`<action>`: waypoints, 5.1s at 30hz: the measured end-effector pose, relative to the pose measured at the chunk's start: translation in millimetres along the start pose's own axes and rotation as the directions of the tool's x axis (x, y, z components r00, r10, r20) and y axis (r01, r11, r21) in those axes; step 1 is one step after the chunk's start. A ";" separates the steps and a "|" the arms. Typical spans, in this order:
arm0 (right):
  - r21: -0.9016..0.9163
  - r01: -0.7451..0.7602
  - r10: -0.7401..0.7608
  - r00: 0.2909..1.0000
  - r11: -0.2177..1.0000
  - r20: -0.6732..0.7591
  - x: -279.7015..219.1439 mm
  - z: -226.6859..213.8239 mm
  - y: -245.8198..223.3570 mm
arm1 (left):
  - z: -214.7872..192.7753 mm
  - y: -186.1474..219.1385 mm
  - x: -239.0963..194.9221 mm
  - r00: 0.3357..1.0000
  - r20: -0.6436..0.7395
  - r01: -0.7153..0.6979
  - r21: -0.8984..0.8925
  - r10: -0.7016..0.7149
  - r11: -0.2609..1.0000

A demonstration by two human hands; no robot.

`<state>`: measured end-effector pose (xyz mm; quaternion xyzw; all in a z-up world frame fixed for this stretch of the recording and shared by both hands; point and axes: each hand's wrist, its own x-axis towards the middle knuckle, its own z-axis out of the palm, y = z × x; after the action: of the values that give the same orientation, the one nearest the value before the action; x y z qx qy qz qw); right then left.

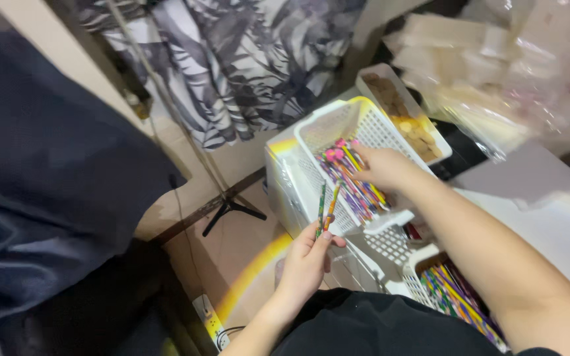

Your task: The person picks up colorful pens from a white plastic basket and places them into a white drawer organizer. They handle the pens one by one, arranging them neatly in the drawer compartments.

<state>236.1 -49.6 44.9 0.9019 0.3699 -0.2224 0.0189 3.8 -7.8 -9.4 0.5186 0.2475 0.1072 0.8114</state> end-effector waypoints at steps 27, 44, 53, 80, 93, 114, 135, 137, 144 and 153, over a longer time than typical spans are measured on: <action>0.206 -0.237 0.213 0.968 0.950 0.130 -246.5 174.4 155.1 | 91.1 -93.6 -34.2 0.919 0.316 0.081 0.434 -0.236 0.897; 0.902 0.291 0.456 0.882 -0.320 -0.122 -243.4 139.0 127.6 | 107.1 -75.1 -42.8 0.932 0.344 -0.089 0.524 -0.115 0.847; 0.927 0.317 0.502 0.846 -0.200 -0.181 -237.5 142.2 130.0 | 109.8 -53.8 -44.4 0.931 0.360 -0.206 0.646 -0.056 0.735; 0.903 0.427 0.260 0.868 0.044 -0.423 -182.0 93.1 40.1 | 85.5 -2.5 -33.1 0.957 0.267 -0.226 0.439 0.114 0.870; 0.625 0.277 0.078 0.874 0.730 -0.479 -38.3 -13.2 20.4 | 14.8 8.7 -19.6 0.989 -0.086 -0.107 0.136 0.120 0.985; 0.434 0.060 0.000 0.991 0.899 -0.137 -34.6 3.9 51.5 | 15.2 0.2 -1.0 0.991 0.066 -0.127 0.266 0.113 0.956; 0.196 -0.332 0.293 0.934 0.923 0.203 -242.3 156.1 116.6 | 94.1 -68.0 -51.0 0.884 0.460 -0.335 0.745 -0.080 0.577; 0.163 -0.299 0.275 0.948 0.940 0.158 -239.1 178.0 126.5 | 96.7 -72.4 -55.1 0.882 0.464 -0.348 0.757 -0.079 0.553; 0.197 -0.246 0.246 0.969 0.949 0.023 -237.3 210.7 132.0 | 98.6 -90.3 -65.3 0.893 0.446 -0.373 0.815 -0.068 0.443; 0.320 -0.223 0.229 0.973 0.921 0.018 -252.0 158.8 117.1 | 95.1 -79.9 -71.3 0.890 0.455 -0.426 0.801 0.034 0.421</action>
<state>95.6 -332.1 -8.8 0.9316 0.2226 -0.2670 -0.1059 -15.0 -148.6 -27.9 0.9024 0.0335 -0.0248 0.4290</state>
